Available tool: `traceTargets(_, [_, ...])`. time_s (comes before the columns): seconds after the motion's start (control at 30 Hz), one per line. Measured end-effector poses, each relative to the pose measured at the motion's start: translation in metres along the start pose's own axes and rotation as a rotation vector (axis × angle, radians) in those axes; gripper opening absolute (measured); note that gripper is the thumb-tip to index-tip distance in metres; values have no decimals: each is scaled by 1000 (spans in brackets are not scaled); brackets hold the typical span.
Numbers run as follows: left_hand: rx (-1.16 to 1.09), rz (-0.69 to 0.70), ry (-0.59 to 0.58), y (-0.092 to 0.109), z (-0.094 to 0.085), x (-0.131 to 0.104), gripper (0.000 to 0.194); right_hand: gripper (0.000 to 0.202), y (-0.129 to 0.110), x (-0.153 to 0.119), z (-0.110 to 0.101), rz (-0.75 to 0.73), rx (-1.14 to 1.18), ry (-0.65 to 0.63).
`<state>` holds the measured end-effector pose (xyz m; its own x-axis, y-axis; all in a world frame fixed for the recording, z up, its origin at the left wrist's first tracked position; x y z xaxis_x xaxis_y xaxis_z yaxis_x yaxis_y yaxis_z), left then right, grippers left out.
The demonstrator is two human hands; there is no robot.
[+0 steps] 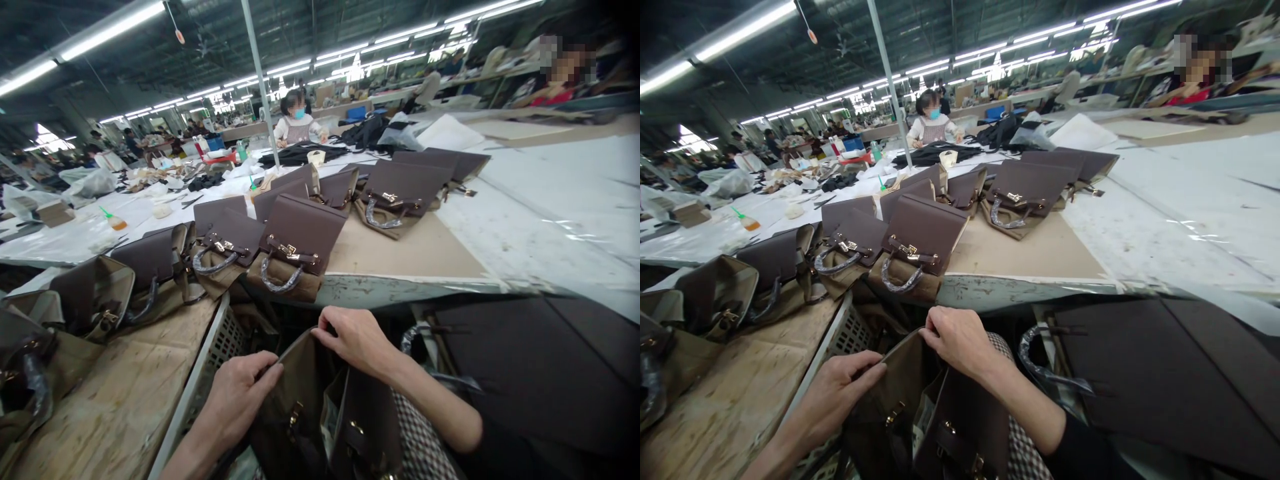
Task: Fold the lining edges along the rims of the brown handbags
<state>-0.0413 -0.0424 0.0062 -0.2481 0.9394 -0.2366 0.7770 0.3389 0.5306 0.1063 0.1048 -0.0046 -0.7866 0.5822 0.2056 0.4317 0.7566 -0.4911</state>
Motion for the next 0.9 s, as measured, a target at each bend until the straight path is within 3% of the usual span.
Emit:
traceTargets(0.23, [264, 24, 3, 6, 0, 14, 34, 16, -1, 1, 0, 1, -2, 3])
traceTargets(0.4, [183, 161, -11, 21, 4, 37, 21, 13, -4, 0, -1, 3, 4, -10])
traceTargets(0.53, [91, 214, -83, 26, 9, 47, 25, 11, -2, -1, -1, 11, -4, -7])
traceTargets(0.9, [123, 283, -81, 28, 13, 60, 34, 13, 0, 1, -1, 7, 7, 0])
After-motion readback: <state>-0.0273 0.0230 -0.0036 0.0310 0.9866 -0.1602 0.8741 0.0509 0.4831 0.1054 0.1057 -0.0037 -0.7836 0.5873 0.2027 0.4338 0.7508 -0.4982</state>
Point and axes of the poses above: each hand's wrist, its own x-axis towards the middle knuckle, its own z-axis out of the palm, y = z × x, the point moved 6 cm from there along x, towards the middle knuckle, and after that the axes turned 6 degrees about x, right-handed, at the moved point
